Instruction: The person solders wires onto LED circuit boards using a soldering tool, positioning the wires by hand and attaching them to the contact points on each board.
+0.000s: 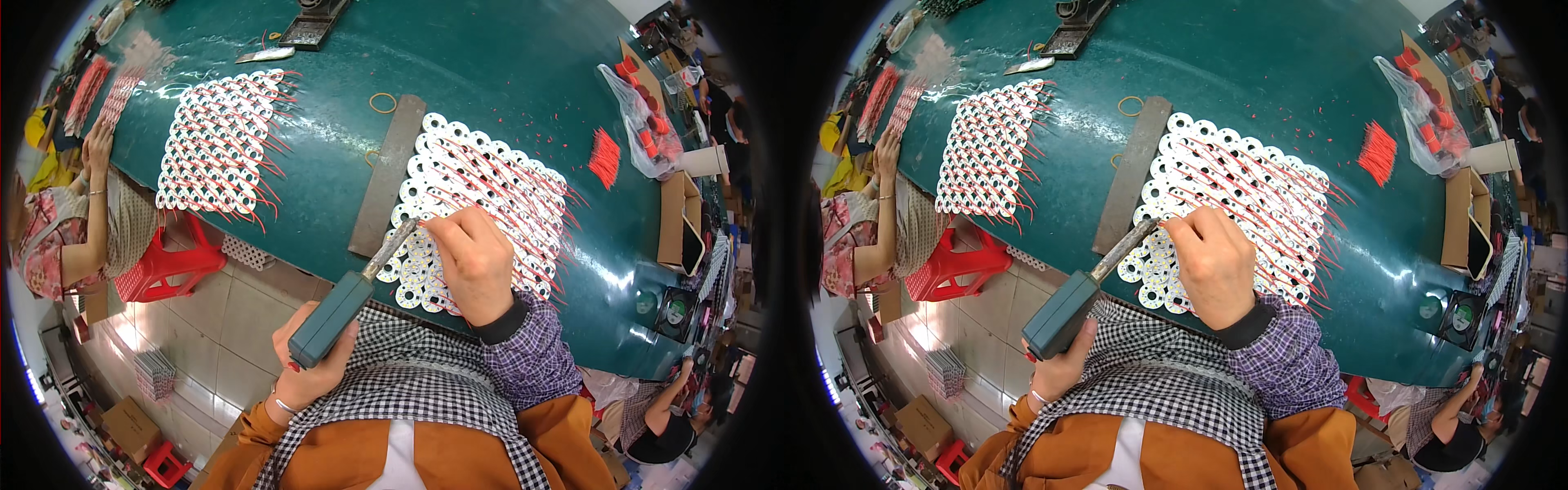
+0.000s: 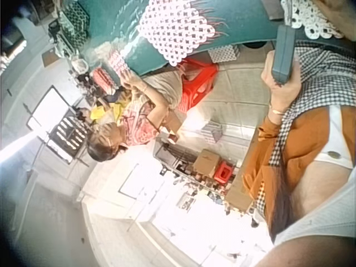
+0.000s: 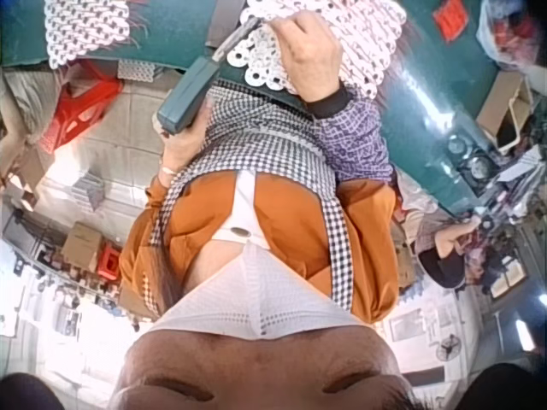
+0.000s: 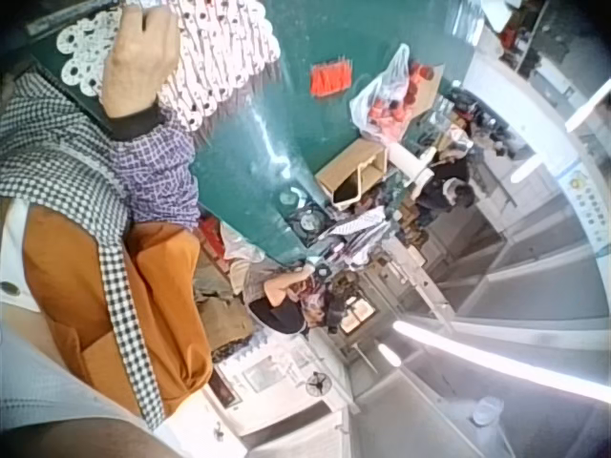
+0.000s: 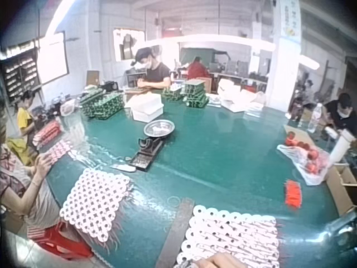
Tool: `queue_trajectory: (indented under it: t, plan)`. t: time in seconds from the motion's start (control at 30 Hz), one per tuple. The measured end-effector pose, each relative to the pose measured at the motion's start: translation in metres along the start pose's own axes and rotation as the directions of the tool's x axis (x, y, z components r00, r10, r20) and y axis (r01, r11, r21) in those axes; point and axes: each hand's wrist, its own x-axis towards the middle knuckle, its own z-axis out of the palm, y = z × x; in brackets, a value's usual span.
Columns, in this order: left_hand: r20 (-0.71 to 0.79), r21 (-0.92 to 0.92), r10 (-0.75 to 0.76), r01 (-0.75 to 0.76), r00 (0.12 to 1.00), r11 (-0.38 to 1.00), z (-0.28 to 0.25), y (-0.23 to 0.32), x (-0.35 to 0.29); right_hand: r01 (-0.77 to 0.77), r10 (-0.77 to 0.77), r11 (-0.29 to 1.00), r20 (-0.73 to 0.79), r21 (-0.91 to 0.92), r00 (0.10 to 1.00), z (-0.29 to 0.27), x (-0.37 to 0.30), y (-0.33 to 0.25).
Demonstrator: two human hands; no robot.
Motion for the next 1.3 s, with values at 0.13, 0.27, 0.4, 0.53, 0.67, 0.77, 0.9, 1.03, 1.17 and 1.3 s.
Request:
queue_trajectory:
  t: [0.13,0.27,0.4,0.53,0.67,0.77,0.9,1.03,1.17,1.3]
  plan:
    - [-0.001,-0.004,0.005,-0.005,1.0,1.0,0.0,0.0,0.001,-0.005,0.005,1.0,-0.004,-0.012,1.0,0.001,-0.001,0.001]
    - [-0.026,-0.013,-0.021,0.02,0.999,1.0,-0.001,-0.001,-0.002,0.004,-0.004,1.0,-0.008,-0.013,1.0,0.001,-0.001,0.0]
    - [-0.058,-0.052,-0.041,0.038,0.997,0.998,-0.001,-0.005,-0.006,-0.003,0.003,1.0,0.002,-0.02,1.0,0.0,-0.001,-0.001]
    - [-0.046,-0.028,-0.029,0.028,0.999,0.999,-0.002,-0.002,-0.006,-0.016,0.016,1.0,-0.004,-0.009,1.0,0.001,-0.001,-0.001]
    - [-0.023,0.008,-0.028,0.029,0.999,1.0,-0.004,0.004,-0.004,-0.01,0.011,1.0,-0.023,0.011,1.0,0.003,-0.003,0.001]
    - [-0.03,0.0,-0.035,0.035,0.999,0.999,-0.004,0.005,-0.005,-0.007,0.009,0.999,-0.038,0.05,0.999,0.0,-0.001,-0.001]
    - [-0.032,-0.003,-0.025,0.024,0.999,1.0,-0.006,0.005,-0.006,-0.008,0.009,0.999,-0.017,0.044,1.0,-0.003,-0.004,0.002]
    - [-0.035,-0.017,-0.005,0.004,0.999,1.0,-0.003,0.003,-0.002,0.01,-0.009,0.999,-0.009,0.042,1.0,0.0,-0.003,0.002]
    - [-0.022,-0.032,-0.007,0.007,1.0,0.999,0.001,0.001,0.0,0.002,-0.002,1.0,-0.004,0.023,1.0,0.001,-0.004,0.002]
    - [-0.023,-0.037,-0.002,0.001,1.0,0.999,0.003,-0.002,0.0,-0.002,0.002,1.0,-0.002,0.015,1.0,0.001,-0.005,0.001]
